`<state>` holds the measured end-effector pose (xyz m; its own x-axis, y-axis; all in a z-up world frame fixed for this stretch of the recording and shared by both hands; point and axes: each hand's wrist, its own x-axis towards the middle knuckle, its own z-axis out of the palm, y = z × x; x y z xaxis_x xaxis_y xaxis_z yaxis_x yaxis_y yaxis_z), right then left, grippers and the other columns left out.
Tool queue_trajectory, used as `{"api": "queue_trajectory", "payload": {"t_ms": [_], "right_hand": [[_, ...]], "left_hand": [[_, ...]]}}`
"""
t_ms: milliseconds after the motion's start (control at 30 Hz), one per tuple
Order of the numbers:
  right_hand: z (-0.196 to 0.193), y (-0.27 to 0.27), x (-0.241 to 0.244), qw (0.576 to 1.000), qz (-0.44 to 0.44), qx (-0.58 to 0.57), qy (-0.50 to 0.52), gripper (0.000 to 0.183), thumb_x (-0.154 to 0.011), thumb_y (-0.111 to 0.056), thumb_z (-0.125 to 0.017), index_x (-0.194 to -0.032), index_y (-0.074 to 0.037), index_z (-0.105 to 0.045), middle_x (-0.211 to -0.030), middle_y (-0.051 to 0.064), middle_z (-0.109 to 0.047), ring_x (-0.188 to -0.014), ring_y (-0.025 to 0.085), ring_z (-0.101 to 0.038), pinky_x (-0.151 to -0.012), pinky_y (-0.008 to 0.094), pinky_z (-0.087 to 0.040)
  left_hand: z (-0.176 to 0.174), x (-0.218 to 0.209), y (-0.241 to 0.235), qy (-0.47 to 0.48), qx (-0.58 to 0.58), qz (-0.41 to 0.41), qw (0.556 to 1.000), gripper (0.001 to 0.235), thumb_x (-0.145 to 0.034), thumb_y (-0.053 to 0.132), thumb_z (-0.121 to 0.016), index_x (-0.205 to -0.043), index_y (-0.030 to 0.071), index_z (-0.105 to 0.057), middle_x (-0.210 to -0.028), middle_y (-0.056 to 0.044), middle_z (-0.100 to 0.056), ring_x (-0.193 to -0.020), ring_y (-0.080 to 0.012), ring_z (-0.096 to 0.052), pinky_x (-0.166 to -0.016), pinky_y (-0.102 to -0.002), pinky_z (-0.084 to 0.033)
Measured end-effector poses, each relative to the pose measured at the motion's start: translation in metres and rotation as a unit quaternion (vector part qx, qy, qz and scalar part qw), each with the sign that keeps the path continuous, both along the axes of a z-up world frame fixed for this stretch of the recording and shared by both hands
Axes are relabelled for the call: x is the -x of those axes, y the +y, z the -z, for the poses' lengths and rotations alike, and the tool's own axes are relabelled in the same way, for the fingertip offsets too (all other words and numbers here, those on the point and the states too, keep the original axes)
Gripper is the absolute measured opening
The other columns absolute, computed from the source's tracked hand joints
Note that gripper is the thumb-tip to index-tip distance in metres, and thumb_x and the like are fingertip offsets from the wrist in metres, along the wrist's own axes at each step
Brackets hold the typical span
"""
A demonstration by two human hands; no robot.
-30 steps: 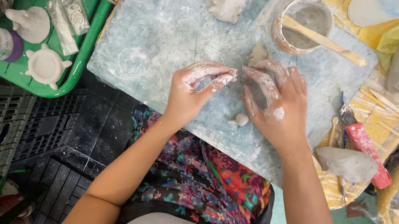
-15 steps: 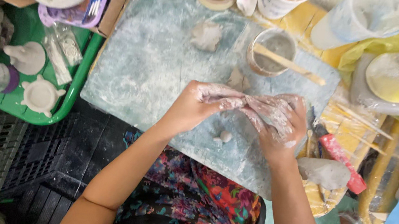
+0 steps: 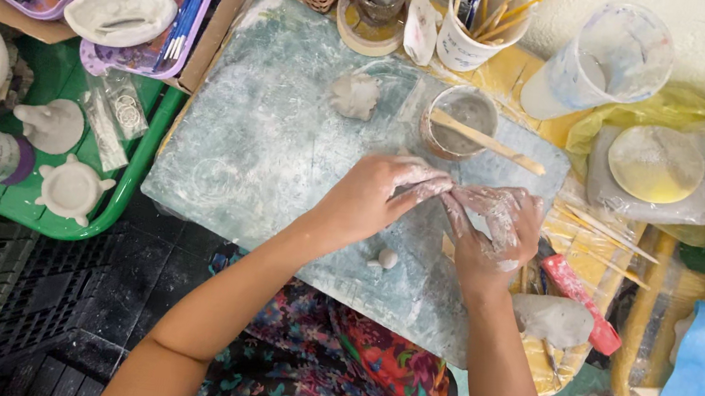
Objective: The person shapes and molds pieces of clay by hand on a work surface, rolling them into small balls and attaching them to a larger form.
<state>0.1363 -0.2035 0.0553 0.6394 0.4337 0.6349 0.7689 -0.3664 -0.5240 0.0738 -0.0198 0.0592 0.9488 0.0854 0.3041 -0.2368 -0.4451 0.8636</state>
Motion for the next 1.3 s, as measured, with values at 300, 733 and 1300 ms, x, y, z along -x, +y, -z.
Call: {"api": "queue_trajectory", "payload": {"t_ms": [300,733,1300], "right_hand": [[0.002,-0.001,0.002,0.995,0.042,-0.074,0.053,0.035,-0.082,-0.003,-0.093,-0.112,-0.004,-0.075,-0.102,0.008,-0.074,-0.082,0.021,-0.062,-0.074,0.034,-0.049],[0.000,-0.003,-0.007,0.998,0.052,-0.021,-0.037,0.034,-0.080,-0.005,-0.090,-0.111,-0.005,-0.077,-0.104,0.010,-0.067,-0.098,0.031,-0.064,-0.088,0.041,-0.052],[0.014,-0.007,-0.007,0.990,-0.015,-0.073,0.117,0.016,-0.095,0.006,-0.079,-0.105,0.001,-0.068,-0.108,0.011,-0.067,-0.102,0.023,-0.068,-0.083,0.030,-0.059]], "left_hand": [[0.006,-0.022,-0.004,-0.004,0.054,0.015,0.998,0.021,-0.094,0.010,-0.071,-0.114,0.004,-0.075,-0.103,-0.014,-0.077,-0.089,-0.0242,-0.076,-0.081,-0.033,-0.058],[0.020,-0.043,0.015,0.155,0.243,0.213,0.934,0.033,-0.105,0.016,-0.061,-0.127,-0.006,-0.067,-0.110,-0.009,-0.077,-0.097,-0.0144,-0.074,-0.088,-0.030,-0.060],[0.042,-0.038,0.008,0.164,0.338,0.209,0.903,0.037,-0.103,0.019,-0.066,-0.129,-0.008,-0.067,-0.105,-0.013,-0.075,-0.088,-0.0171,-0.073,-0.080,-0.033,-0.063]]}}
